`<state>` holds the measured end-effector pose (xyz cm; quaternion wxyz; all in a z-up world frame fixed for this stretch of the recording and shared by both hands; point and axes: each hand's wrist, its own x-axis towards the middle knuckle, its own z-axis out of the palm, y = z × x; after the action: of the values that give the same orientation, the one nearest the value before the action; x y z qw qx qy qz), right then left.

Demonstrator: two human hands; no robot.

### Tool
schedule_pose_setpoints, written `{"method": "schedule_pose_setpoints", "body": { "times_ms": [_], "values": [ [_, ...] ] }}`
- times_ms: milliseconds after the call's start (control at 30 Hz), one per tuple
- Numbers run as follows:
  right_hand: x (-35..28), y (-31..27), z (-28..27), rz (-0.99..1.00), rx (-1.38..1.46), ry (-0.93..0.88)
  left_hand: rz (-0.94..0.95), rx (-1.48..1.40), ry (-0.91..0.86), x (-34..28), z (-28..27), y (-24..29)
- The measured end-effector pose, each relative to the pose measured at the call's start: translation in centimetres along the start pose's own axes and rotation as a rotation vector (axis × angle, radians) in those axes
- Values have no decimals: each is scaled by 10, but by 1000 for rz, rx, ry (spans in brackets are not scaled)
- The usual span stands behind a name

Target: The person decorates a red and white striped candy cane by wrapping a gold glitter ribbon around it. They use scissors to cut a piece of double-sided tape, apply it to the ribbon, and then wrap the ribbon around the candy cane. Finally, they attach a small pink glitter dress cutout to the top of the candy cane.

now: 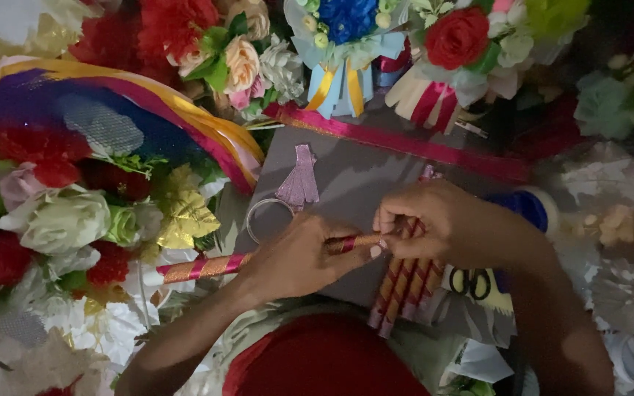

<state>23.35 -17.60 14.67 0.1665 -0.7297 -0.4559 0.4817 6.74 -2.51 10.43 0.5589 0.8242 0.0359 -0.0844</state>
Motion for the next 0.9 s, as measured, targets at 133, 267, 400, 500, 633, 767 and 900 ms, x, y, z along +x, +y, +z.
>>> {"method": "schedule_pose_setpoints", "body": {
  "times_ms": [133, 267, 400, 500, 633, 767, 900],
  "values": [
    [0, 2, 1, 27, 13, 20, -35, 14, -2, 2, 6, -6],
    [4, 23, 4, -137, 70, 124, -10, 50, 86, 0, 10, -6],
    [7, 23, -1, 72, 272, 104, -178, 298, 98, -4, 14, 9],
    [11, 31, -3, -121, 369, 100, 62, 260, 309, -6, 13, 17],
    [7, 23, -5, -8, 445, 104, 99, 275, 328, -8, 9, 23],
    [5, 21, 2, -69, 502, 132, 115, 264, 362, -8, 11, 15],
    [8, 31, 5, -150, 447, 186, 130, 244, 349, -3, 10, -1]
  ]
}}
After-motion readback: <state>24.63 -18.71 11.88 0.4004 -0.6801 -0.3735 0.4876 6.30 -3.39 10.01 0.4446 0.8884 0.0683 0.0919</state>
